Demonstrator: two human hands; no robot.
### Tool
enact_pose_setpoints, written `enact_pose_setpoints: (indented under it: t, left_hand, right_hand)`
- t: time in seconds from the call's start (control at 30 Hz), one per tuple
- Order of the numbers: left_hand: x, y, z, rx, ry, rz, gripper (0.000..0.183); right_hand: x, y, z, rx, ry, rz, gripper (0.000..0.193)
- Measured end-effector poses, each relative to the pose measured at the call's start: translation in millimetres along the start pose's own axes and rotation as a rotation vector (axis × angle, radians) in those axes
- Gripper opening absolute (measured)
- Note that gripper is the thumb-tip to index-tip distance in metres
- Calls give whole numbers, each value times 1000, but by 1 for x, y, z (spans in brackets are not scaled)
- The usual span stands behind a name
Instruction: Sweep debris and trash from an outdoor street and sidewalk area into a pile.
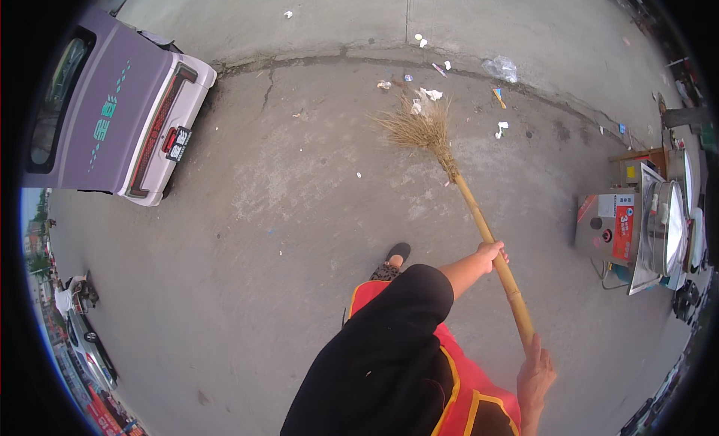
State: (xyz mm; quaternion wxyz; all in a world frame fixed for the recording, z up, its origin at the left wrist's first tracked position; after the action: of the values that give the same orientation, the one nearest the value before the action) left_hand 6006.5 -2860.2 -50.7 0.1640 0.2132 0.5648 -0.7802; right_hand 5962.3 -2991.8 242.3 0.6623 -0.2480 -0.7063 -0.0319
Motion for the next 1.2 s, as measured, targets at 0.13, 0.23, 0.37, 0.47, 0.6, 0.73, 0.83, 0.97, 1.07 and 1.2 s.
enact_pose_setpoints:
  t: [0.13, 0.23, 0.37, 0.47, 0.6, 0.73, 0.83, 0.97, 1.07, 1.2]
  left_hand:
    - [-28, 6, 23, -71, 184, 5, 11]
    - [-23, -2, 38, -133, 214, -70, 8]
    - [35, 2, 15, -217, -7, -245, 8]
    - [94, -18, -40, -368, -225, -281, 6]
    - [181, -83, -120, -511, -498, -194, 18]
    - [244, -140, -199, -623, -691, -218, 15]
    - [253, -141, -245, -585, -658, -233, 13]
    - [175, -102, -248, -452, -477, -266, 11]
    - [103, -60, -221, -317, -268, -230, 12]
    - [31, -37, -174, -162, 20, -183, 9]
  right_hand:
    - [-19, -31, -23, -170, 127, 49, 49]
    - [-41, -49, -52, -215, 378, 119, 44]
    - [-71, -19, -58, -160, 730, 330, 41]
    - [-82, 37, -40, 14, 636, 377, 36]
    - [-58, 131, 34, 298, 705, 354, 32]
    - [-42, 207, 123, 383, 591, 440, 32]
    - [-34, 241, 147, 445, 569, 361, 30]
    - [-20, 236, 110, 176, 583, 311, 33]
    - [-9, 201, 76, -20, 580, 264, 32]
    - [4, 150, 66, -265, 551, 271, 33]
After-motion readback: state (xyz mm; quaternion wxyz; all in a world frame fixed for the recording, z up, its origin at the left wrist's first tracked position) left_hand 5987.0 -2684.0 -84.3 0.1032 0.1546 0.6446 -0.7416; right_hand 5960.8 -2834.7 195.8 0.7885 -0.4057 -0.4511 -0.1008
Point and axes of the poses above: each hand's wrist, its own y-axis towards the middle knuckle, its own x-axis out of the back of the hand, z = x × y, the point moved 5 cm from there along y, towards the middle knuckle, and after that the axes turned 12 degrees about x, right-handed, at the moved point
